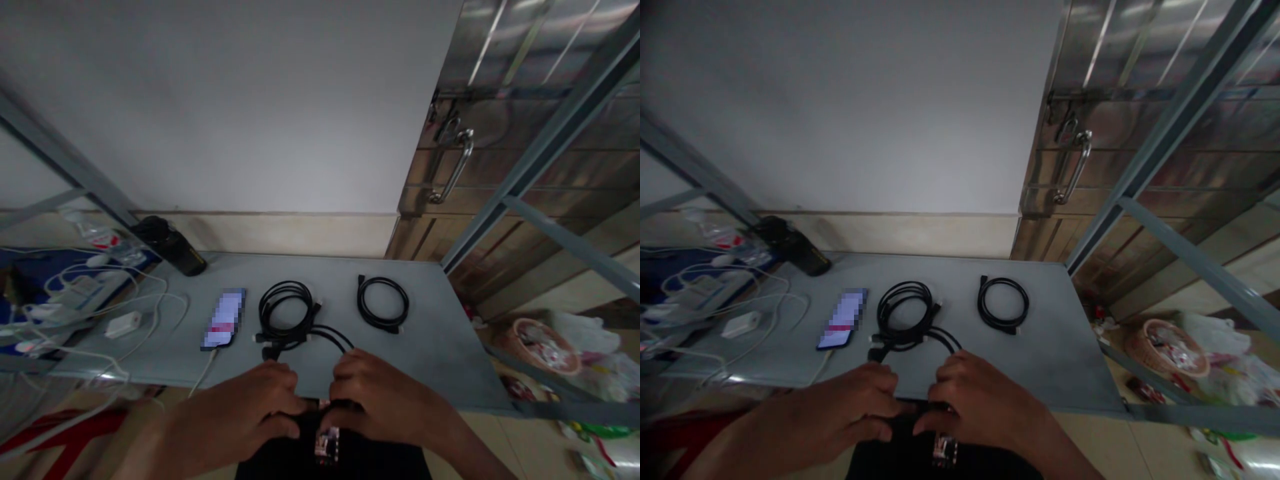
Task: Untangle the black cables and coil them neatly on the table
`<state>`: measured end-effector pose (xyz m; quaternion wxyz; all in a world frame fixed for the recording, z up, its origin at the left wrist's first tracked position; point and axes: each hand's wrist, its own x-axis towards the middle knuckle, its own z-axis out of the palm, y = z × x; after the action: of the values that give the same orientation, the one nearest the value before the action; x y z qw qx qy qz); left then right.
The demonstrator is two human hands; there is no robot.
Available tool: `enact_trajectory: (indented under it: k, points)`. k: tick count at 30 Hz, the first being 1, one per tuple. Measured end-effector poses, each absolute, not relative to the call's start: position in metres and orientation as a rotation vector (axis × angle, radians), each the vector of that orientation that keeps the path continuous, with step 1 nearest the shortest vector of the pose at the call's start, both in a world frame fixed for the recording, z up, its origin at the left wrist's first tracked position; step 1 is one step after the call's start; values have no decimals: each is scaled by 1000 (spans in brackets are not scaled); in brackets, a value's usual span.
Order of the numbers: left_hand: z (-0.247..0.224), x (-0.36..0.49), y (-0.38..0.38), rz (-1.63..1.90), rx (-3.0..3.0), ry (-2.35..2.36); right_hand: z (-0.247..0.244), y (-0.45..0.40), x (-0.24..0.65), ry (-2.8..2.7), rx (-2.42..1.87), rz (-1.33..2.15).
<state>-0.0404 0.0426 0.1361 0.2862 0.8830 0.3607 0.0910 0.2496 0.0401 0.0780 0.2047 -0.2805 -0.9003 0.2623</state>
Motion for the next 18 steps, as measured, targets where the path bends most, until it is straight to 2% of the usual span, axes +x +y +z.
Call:
enact_trajectory:
  k: [4,7,13,18]
  points:
    - [88,-53,69,211,2548,1021,52,83,223,-2599,-861,194]
    - [53,-65,100,264,2707,1106,26,122,206,-2583,-871,-38]
    - [0,-82,136,283,2791,1240,-19,175,185,-2608,-871,-9]
    - [-28,-84,136,403,2675,1289,-38,176,184,-2567,-923,87]
